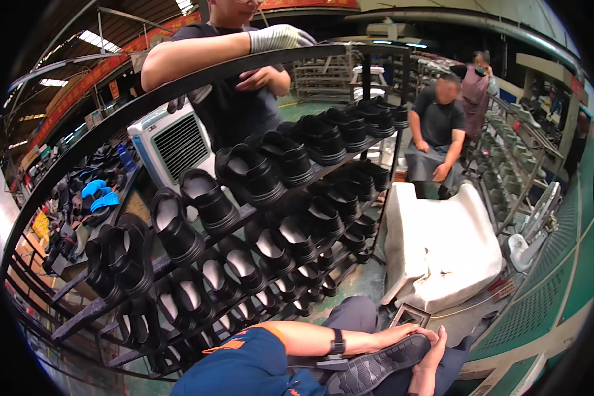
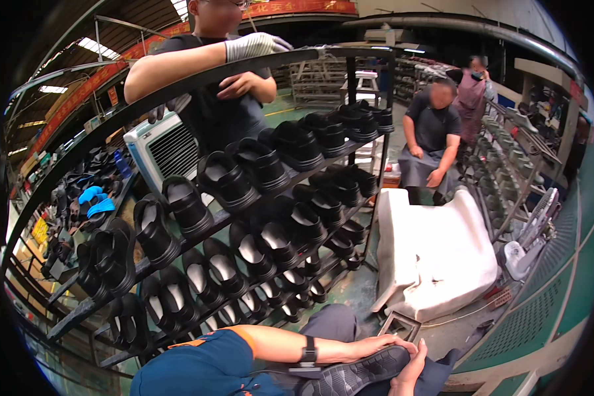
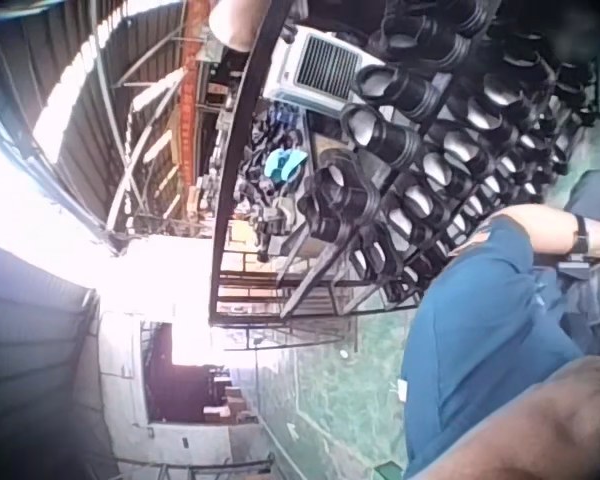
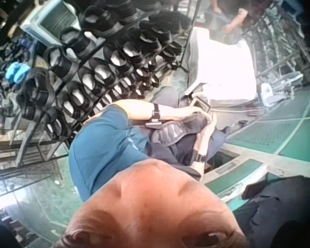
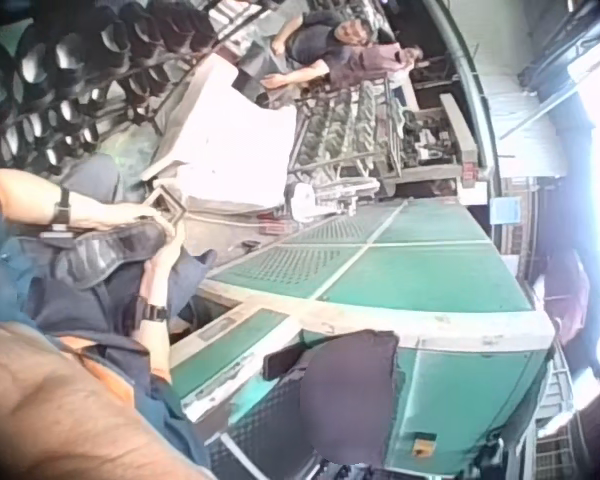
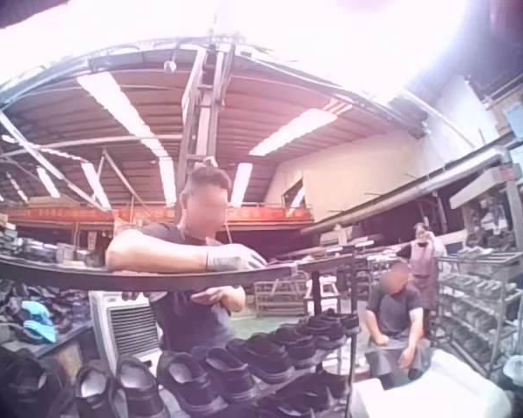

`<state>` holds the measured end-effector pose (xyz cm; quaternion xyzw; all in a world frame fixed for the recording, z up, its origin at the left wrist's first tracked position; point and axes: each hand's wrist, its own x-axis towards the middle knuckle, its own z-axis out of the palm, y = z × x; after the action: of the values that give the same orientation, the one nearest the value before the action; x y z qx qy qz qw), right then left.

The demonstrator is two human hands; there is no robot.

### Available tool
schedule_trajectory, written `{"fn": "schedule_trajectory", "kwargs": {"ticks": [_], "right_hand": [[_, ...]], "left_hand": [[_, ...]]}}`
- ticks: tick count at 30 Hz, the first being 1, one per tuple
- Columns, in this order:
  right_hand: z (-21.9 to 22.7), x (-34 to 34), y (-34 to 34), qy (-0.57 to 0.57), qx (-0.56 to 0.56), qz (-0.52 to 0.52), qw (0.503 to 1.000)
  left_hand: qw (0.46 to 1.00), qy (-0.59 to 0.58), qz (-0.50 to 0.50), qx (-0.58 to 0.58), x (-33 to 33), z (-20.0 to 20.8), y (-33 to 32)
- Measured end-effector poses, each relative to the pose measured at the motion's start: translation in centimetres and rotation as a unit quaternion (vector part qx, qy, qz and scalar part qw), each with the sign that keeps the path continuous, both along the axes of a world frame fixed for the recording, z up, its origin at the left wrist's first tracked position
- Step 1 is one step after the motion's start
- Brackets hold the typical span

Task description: Inspecting and preparing shoe components, including the sole and upper, in a factory setting.

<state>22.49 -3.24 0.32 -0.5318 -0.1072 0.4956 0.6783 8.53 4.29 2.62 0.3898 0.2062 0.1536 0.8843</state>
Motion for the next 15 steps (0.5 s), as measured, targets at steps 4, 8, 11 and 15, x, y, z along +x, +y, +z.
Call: {"fn": "schedule_trajectory", "kwargs": {"ticks": [4,8,11,15], "right_hand": [[0.7,1.8,1.7,0.069,0.004,0.013,0.998],[-3.9,4.2,2.7,0.140,0.017,-0.054,0.989],[-3.5,3.2,2.7,0.105,0.079,-0.055,0.990],[-2.1,1.5,2.9,0.093,0.137,-0.071,0.984]], "left_hand": [[0.964,0.053,-0.123,-0.228,-4.4,-6.0,-0.2],[0.932,-0.003,-0.121,-0.341,-7.4,-1.5,-3.3],[0.961,-0.018,-0.048,-0.272,-7.6,-2.9,-4.9],[0.968,-0.005,-0.006,-0.251,-7.4,-2.4,-6.2]]}}
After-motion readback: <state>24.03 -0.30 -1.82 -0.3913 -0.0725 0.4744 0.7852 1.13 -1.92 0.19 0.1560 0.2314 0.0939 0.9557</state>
